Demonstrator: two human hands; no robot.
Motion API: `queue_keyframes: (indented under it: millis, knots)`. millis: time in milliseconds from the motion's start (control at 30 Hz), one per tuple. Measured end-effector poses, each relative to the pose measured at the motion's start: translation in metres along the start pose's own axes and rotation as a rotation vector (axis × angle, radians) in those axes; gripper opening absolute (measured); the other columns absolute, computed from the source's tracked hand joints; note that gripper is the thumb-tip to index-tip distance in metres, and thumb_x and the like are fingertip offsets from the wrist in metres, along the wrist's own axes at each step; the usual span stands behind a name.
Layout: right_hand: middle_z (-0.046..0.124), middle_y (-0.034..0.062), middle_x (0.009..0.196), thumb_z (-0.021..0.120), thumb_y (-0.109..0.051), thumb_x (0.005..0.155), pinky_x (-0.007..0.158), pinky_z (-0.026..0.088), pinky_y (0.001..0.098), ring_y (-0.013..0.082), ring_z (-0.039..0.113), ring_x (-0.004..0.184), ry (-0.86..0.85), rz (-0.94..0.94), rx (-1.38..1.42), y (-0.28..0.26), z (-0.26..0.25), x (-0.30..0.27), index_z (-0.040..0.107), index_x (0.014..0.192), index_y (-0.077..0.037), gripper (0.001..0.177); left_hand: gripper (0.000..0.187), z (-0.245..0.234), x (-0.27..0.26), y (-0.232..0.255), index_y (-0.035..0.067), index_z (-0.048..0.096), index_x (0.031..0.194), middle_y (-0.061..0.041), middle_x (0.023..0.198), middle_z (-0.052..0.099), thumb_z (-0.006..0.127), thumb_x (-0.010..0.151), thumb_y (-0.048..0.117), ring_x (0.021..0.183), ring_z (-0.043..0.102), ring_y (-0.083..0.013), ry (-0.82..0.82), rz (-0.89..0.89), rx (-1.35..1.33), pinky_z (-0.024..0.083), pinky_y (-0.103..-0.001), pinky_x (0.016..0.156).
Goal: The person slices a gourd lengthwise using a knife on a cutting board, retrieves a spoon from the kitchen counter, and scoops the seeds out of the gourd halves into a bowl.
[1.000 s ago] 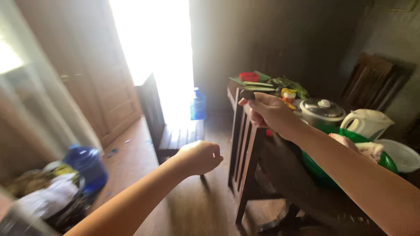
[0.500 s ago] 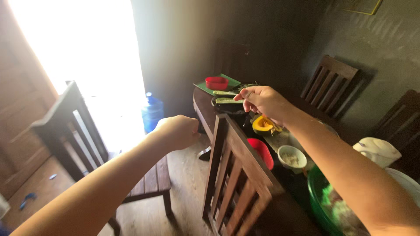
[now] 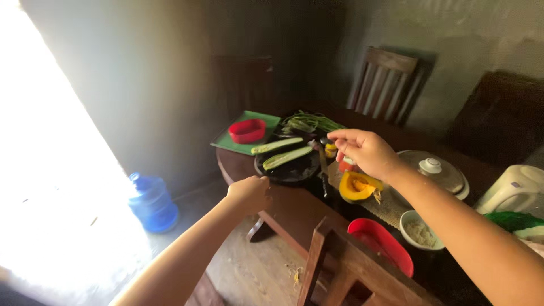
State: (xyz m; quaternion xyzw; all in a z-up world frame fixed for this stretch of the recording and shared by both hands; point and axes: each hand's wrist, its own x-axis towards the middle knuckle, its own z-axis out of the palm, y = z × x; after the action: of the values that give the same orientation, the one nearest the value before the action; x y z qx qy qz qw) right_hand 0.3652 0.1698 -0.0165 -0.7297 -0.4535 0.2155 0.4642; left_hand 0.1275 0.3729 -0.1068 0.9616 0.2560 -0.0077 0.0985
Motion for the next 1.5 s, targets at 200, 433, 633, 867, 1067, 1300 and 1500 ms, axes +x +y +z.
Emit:
queue_keyframes:
  millis: [200,433,633,867,1067,1300,1500]
  knots:
    - [0.075,0.0012,0.083,0.066,-0.017,0.096,0.068,0.055,0.0246,0.0071,0.067,0.071,0.100,-0.197,-0.193,0.050,-0.015,0.048,0.072,0.122,-0.004,0.029,0.046,0.035,0.110,-0.043,0.012,0.061,0.125,-0.009,0.115,0.073,0.069,0.088,0.037,0.106,0.072,-0.0333,-0.048,-0.029,0.058,0.061,-0.049,0.082]
    - [0.074,0.0011,0.085,0.068,-0.013,0.094,0.069,0.055,0.0244,0.0047,0.065,0.076,0.068,-0.137,-0.208,0.067,-0.007,0.095,0.071,0.118,-0.002,0.027,0.033,0.053,0.196,-0.050,0.014,0.074,0.114,-0.009,0.119,0.073,0.071,0.082,0.025,0.110,0.072,-0.0316,-0.192,-0.014,0.098,0.060,-0.045,0.087]
    - [0.074,0.0014,0.080,0.068,-0.012,0.092,0.064,0.056,0.0260,0.0087,0.067,0.069,0.104,0.135,-0.079,0.120,0.011,0.156,0.072,0.111,-0.001,0.022,0.030,0.123,0.285,-0.089,0.015,0.074,0.116,-0.010,0.124,0.070,0.067,0.090,0.029,0.115,0.070,-0.0324,-0.103,0.047,0.131,0.059,-0.045,0.089]
    - [0.073,0.0007,0.075,0.068,-0.017,0.093,0.060,0.048,0.0279,0.0085,0.061,0.065,0.166,0.233,-0.215,0.215,0.051,0.240,0.073,0.102,-0.005,0.016,0.084,0.189,0.346,-0.142,0.010,0.035,0.144,-0.015,0.130,0.052,0.079,0.083,0.047,0.118,0.061,-0.0364,-0.153,0.104,0.056,0.060,-0.048,0.086]
    - [0.069,0.0011,0.074,0.064,-0.020,0.097,0.064,0.051,0.0307,0.0100,0.063,0.069,0.193,0.330,-0.319,0.224,0.086,0.280,0.067,0.095,-0.003,0.017,0.059,0.187,0.378,-0.166,0.011,0.045,0.133,-0.018,0.128,0.056,0.075,0.090,0.039,0.117,0.063,-0.0401,-0.262,0.182,-0.206,0.057,-0.050,0.092]
    - [0.068,0.0002,0.076,0.070,-0.023,0.094,0.061,0.048,0.0298,0.0092,0.059,0.069,0.228,0.333,-0.251,0.246,0.105,0.306,0.071,0.119,-0.008,0.029,0.042,0.105,0.441,-0.178,0.010,0.062,0.123,-0.017,0.119,0.067,0.078,0.085,0.020,0.109,0.066,-0.0379,0.307,0.616,-0.715,0.057,-0.047,0.090]
    - [0.069,-0.0019,0.074,0.056,-0.024,0.101,0.059,0.046,0.0276,0.0075,0.057,0.064,0.336,0.262,-0.184,0.230,0.111,0.336,0.064,0.133,-0.011,0.035,0.048,0.071,0.494,-0.127,0.015,0.041,0.132,-0.005,0.113,0.063,0.064,0.094,0.033,0.097,0.067,-0.0184,0.122,0.349,-1.569,0.060,-0.036,0.078]
